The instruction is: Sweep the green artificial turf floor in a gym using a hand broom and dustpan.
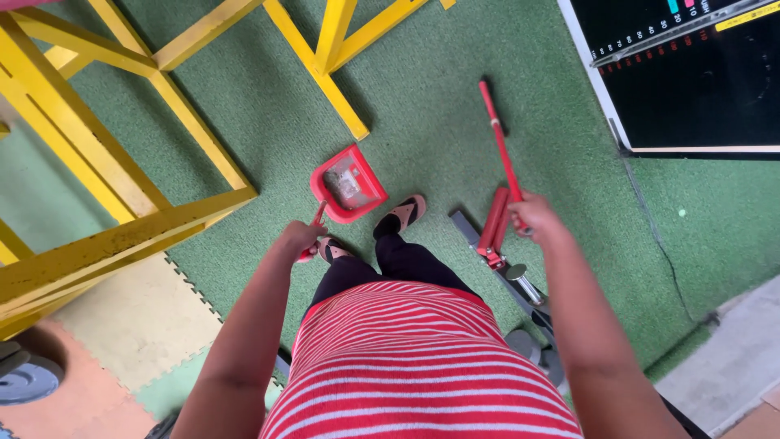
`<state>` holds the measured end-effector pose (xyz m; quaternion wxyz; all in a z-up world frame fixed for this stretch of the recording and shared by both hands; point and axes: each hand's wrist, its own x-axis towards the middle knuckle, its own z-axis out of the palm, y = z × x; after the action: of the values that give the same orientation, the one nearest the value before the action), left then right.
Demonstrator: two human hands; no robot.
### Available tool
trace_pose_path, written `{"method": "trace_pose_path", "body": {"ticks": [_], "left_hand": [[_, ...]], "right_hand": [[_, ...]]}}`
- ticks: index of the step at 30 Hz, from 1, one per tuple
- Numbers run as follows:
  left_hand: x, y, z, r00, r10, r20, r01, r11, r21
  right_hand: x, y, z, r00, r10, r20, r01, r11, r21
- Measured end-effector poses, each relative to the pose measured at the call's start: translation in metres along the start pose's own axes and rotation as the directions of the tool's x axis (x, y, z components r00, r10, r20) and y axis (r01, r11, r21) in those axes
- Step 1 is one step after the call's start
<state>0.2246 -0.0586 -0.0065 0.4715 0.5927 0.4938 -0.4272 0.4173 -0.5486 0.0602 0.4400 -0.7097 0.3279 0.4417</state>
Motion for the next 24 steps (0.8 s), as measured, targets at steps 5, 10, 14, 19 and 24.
{"method": "trace_pose_path", "body": {"ticks": [5, 10, 14, 19, 24], "left_hand": [[-0.009, -0.014, -0.001, 1.0, -0.014, 0.002, 0.014, 0.999, -0.032], [-0.015, -0.011, 0.005, 0.998, 0.042, 0.044, -0.043, 0.999, 0.018], [-0.028, -0.001, 0.017, 0.992, 0.081, 0.098, -0.094, 0.986, 0.137], [-0.052, 0.021, 0.036, 0.986, 0.111, 0.124, -0.13, 0.979, 0.159], [-0.065, 0.048, 0.051, 0.986, 0.149, 0.073, -0.158, 0.979, 0.133]], "right_hand": [[0.076, 0.107, 0.068, 0.983, -0.181, 0.012, 0.18, 0.968, -0.176], [-0.023, 0.1, 0.099, 0.976, -0.007, 0.22, 0.046, 0.984, -0.175], [-0.079, 0.058, 0.055, 0.951, 0.149, 0.269, -0.153, 0.988, -0.009], [-0.102, 0.036, 0.024, 0.962, 0.129, 0.242, -0.131, 0.991, -0.007], [-0.104, 0.014, 0.021, 0.993, -0.101, 0.067, 0.111, 0.979, -0.17]]}}
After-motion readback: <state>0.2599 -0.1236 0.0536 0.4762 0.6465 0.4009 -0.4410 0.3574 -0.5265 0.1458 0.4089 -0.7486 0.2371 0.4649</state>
